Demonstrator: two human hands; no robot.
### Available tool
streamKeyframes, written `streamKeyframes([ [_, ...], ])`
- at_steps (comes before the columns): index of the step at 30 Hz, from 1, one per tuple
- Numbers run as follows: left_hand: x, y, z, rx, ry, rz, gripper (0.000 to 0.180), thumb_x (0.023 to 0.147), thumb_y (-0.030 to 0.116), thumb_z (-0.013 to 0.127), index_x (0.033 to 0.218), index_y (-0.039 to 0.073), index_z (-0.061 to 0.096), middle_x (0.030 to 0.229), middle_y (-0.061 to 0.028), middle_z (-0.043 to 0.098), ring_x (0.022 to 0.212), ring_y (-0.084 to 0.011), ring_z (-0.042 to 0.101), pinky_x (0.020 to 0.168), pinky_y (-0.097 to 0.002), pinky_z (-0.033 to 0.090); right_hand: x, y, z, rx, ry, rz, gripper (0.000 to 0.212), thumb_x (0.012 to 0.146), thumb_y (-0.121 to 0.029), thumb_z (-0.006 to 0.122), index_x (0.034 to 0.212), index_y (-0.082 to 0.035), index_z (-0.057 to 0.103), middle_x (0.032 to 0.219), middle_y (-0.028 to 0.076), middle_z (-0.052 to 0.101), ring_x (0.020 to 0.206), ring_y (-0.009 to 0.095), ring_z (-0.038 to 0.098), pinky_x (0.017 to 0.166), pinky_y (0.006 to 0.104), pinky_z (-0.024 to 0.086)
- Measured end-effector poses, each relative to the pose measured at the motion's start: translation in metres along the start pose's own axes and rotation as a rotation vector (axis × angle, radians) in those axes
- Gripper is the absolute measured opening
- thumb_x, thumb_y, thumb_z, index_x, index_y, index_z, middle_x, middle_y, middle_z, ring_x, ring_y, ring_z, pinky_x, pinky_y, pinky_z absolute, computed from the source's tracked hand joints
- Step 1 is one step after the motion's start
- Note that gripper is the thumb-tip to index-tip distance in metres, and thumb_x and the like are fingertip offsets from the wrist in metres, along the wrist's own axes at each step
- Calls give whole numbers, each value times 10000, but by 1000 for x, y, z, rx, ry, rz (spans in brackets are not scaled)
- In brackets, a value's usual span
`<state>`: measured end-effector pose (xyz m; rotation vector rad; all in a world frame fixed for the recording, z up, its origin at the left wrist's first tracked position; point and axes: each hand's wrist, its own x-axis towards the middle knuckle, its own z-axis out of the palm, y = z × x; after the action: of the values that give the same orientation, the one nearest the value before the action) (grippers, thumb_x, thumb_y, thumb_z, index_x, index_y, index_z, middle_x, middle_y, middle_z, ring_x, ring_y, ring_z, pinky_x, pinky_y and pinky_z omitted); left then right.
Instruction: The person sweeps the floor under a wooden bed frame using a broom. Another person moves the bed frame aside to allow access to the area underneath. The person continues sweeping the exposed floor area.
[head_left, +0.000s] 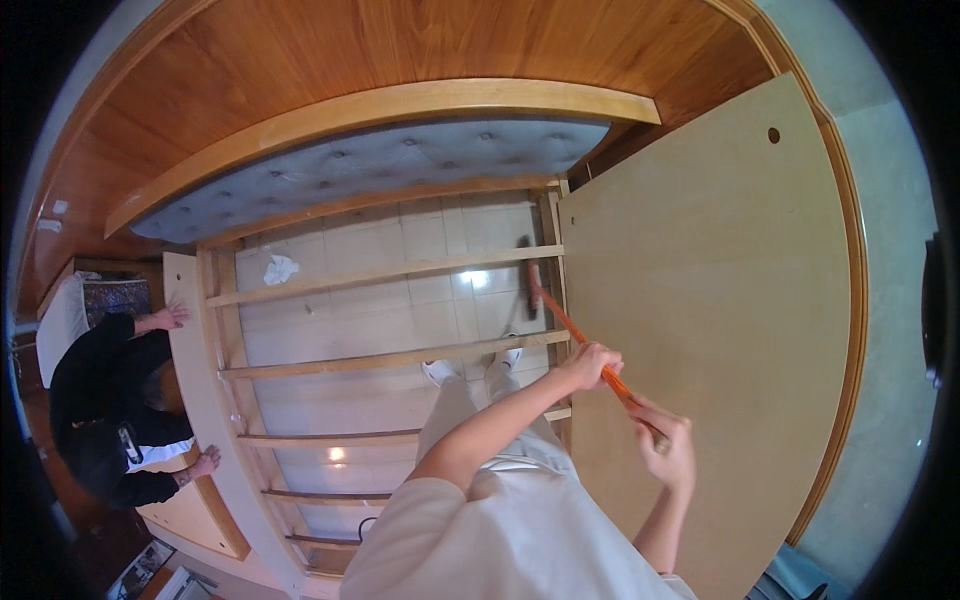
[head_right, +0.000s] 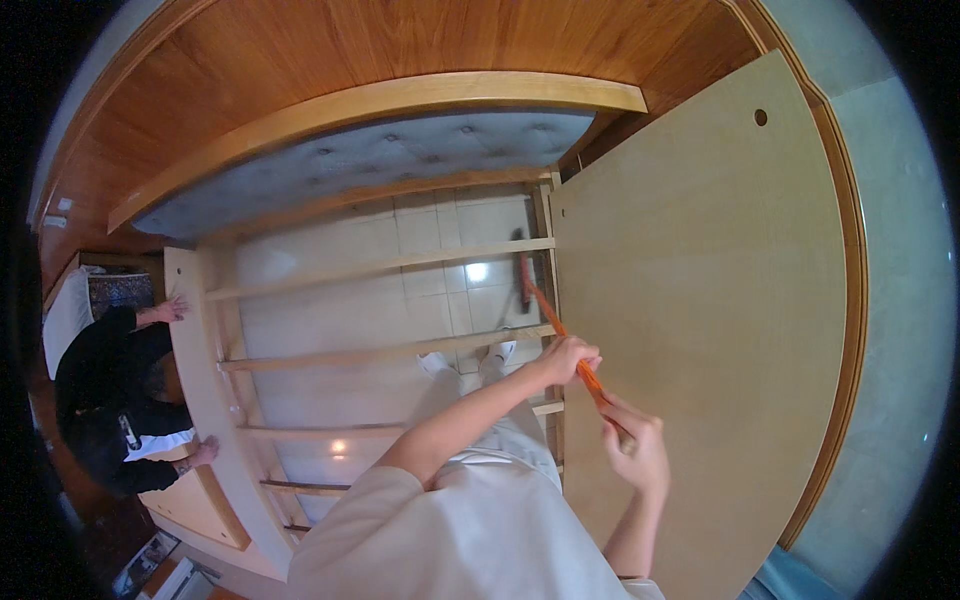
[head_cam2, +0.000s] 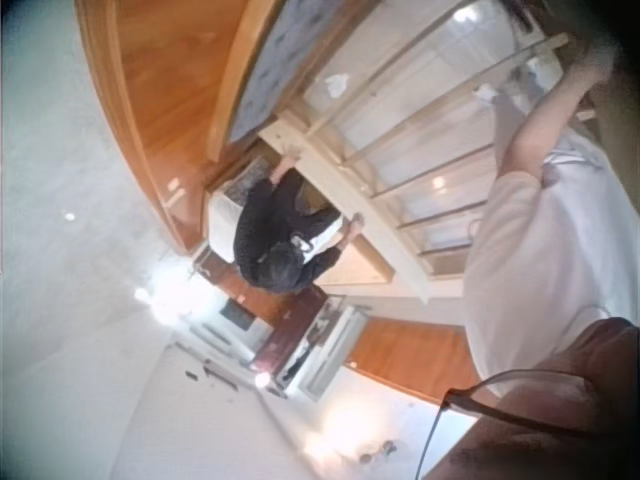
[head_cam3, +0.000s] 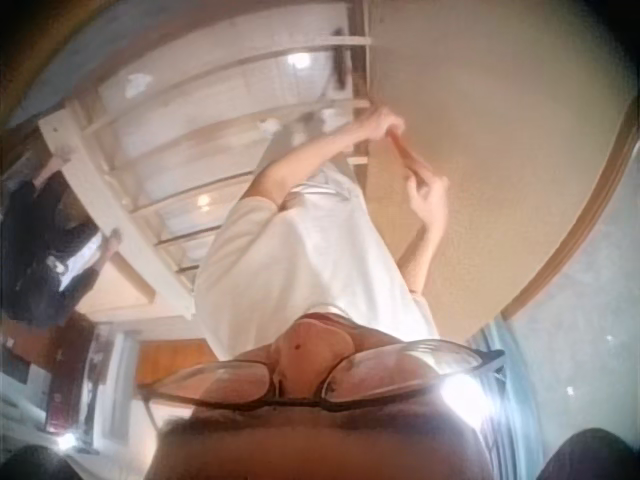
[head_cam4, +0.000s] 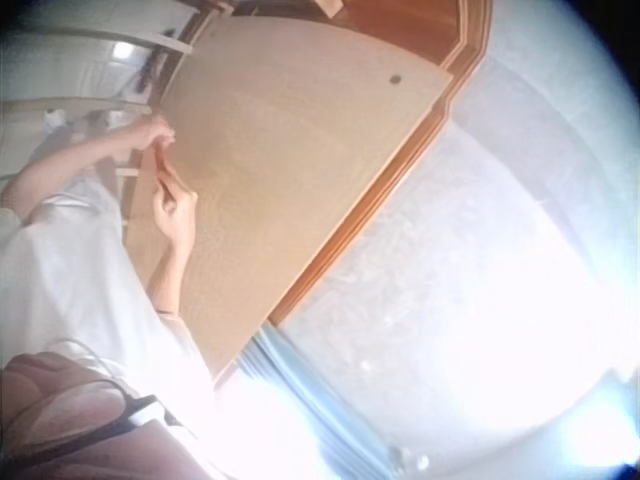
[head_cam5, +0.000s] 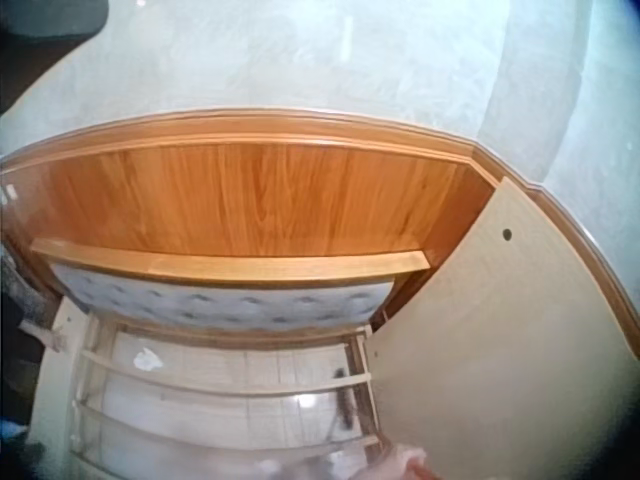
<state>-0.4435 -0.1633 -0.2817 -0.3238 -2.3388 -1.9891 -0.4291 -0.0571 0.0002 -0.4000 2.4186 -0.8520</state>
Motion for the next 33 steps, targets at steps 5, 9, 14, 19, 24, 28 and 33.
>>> streamKeyframes([
  [5, -25, -80, -7, 38, -137, -188, 153, 697, 110, 739, 732, 83, 593, 730, -127, 673, 732, -361, 671, 617, -449, 514, 55, 55, 53, 3, -89, -117, 251, 793, 22, 587, 1008, 62, 711, 1096, 253, 705, 1067, 345, 701, 907, 371, 554],
  [9, -87, -72, -54, 191, -35, -369, 131, 687, 124, 746, 773, 102, 649, 773, -134, 692, 786, -353, 684, 681, -472, 526, 66, 68, 82, 324, -211, -29, 251, 819, 30, 582, 1031, 47, 717, 1135, 213, 715, 1089, 297, 698, 923, 359, 546],
  [14, -201, -139, -131, 392, -43, -684, 131, 712, 186, 744, 810, 108, 705, 826, -154, 707, 841, -367, 684, 739, -475, 533, 104, 88, 210, 484, -441, -210, 242, 908, -3, 565, 1108, 42, 692, 1222, 202, 687, 1212, 277, 624, 1027, 354, 471],
  [19, -237, -127, -199, 534, -12, -658, 172, 776, 268, 733, 774, 103, 686, 801, -168, 695, 798, -391, 671, 700, -493, 518, 111, 38, 251, 486, -510, -234, 278, 890, -23, 605, 1154, 29, 675, 1279, 219, 652, 1214, 302, 627, 1030, 361, 472],
  [24, -142, -47, -155, 392, 110, -480, 323, 809, 338, 774, 678, 79, 633, 680, -182, 638, 675, -394, 642, 624, -492, 493, 90, 4, 115, 339, -373, -229, 251, 855, 6, 592, 1073, 48, 711, 1212, 198, 694, 1152, 289, 663, 984, 366, 507],
  [28, -33, -2, -89, 206, 112, -171, 297, 827, 261, 757, 648, 80, 602, 633, -159, 616, 645, -391, 626, 610, -498, 485, 62, 10, 12, 258, -147, -75, 232, 822, 17, 583, 1002, 53, 725, 1155, 214, 711, 1032, 282, 711, 900, 357, 551],
  [33, 34, -35, -37, 38, -65, -7, 286, 837, 183, 732, 627, 57, 585, 631, -182, 613, 672, -408, 633, 619, -496, 495, 60, 25, 16, 72, 38, -20, 194, 823, 10, 603, 976, 68, 708, 1094, 227, 722, 1042, 301, 711, 905, 357, 544],
])
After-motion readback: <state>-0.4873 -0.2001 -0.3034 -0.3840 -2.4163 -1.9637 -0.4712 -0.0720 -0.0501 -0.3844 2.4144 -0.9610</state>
